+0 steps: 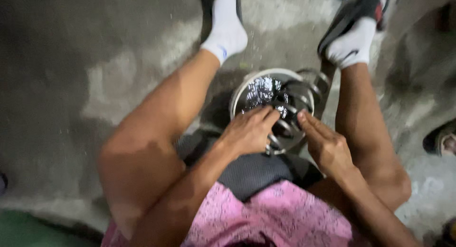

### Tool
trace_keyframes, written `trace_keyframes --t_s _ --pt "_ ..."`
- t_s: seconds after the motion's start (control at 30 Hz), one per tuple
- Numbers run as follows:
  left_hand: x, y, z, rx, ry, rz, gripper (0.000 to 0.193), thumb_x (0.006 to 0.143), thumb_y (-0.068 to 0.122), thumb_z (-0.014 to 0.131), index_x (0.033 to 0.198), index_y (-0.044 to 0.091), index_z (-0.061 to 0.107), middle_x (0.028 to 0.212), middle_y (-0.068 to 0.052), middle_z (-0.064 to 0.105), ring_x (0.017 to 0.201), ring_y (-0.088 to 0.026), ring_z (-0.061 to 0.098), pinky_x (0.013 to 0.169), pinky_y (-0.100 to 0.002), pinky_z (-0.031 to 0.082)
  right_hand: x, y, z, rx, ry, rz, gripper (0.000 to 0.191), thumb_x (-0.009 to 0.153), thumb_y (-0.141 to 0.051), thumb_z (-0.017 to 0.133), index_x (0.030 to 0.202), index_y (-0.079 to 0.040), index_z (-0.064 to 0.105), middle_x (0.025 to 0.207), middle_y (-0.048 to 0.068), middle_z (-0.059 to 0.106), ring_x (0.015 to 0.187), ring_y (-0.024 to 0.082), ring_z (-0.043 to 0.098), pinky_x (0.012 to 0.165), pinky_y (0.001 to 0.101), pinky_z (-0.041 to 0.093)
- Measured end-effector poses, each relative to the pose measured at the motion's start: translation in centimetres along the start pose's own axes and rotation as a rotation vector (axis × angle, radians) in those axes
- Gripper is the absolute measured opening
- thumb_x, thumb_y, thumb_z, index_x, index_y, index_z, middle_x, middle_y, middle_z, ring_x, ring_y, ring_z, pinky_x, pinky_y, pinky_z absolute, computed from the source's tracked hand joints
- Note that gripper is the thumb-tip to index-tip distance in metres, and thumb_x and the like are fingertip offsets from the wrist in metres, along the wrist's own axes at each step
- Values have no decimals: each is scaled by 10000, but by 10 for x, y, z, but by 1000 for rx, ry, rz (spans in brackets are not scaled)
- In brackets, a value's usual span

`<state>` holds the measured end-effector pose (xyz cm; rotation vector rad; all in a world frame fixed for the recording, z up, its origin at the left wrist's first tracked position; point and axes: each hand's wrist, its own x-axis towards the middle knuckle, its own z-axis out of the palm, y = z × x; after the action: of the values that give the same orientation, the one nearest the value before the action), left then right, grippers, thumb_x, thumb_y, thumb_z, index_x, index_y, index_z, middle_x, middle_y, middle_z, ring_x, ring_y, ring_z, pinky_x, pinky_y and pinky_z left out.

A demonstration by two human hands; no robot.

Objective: The person sits on the floor with a metal coil spring resting in a bucket between their legs and rubs the spring's coils by hand. They use a small abrasive pad to scrub the spring surface and continue working the coils throughout the clip.

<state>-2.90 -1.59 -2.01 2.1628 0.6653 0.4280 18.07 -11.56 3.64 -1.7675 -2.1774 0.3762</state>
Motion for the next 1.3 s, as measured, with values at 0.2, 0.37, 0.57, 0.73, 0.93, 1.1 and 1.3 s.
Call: trace_keyframes --t_s 0.2,0.37,0.57,0.73,0.93,1.1,1.3 --pt "-5 -9 4 -57 6 -34 530 653 121 777 1127 -19 587 1090 -206 648 1016 -393 661 862 -468 537 18 10 22 20 -177 97 668 768 92 631 1424 -26 584 1400 196 627 1047 390 695 832 447 578" --pt "0 -14 -4 -95 120 41 504 622 142 812 1054 9 587 1013 -205 652 967 -411 667 829 -473 534 4 5 10 40 -42 61 638 780 64 606 1411 -26 587 1402 214 611 1069 402 700 821 432 583" --pt "-6 -23 2 -236 -58 -188 472 673 138 762 1101 32 594 986 -150 667 851 -333 724 756 -447 560 0 -5 20 -161 -104 87 638 818 49 597 1453 34 546 1361 218 623 1041 382 718 824 414 591" --pt "-5 -27 1 -121 63 -9 463 699 149 804 1086 20 585 984 -174 669 902 -404 684 765 -479 549 36 2 26 -32 -216 123 566 847 40 599 1409 -23 585 1369 152 643 968 370 718 801 427 581" --pt "-5 -29 3 -99 95 -32 472 678 161 826 1066 16 598 1024 -191 681 933 -415 676 799 -481 543 9 -8 9 -57 -20 1 693 728 62 563 1418 1 579 1421 220 592 1053 402 711 847 428 578" --pt "-9 -36 11 -85 40 -14 504 676 143 825 1109 18 600 1042 -184 682 981 -408 677 835 -479 546 28 7 34 37 -165 148 555 836 63 593 1388 8 612 1393 215 624 1018 393 694 846 436 566" --pt "-3 -34 7 -75 71 1 492 663 171 832 1090 46 622 1016 -176 685 965 -397 677 822 -482 544 42 9 26 197 -33 22 552 801 78 563 1347 27 630 1369 232 630 1171 407 683 989 419 552"
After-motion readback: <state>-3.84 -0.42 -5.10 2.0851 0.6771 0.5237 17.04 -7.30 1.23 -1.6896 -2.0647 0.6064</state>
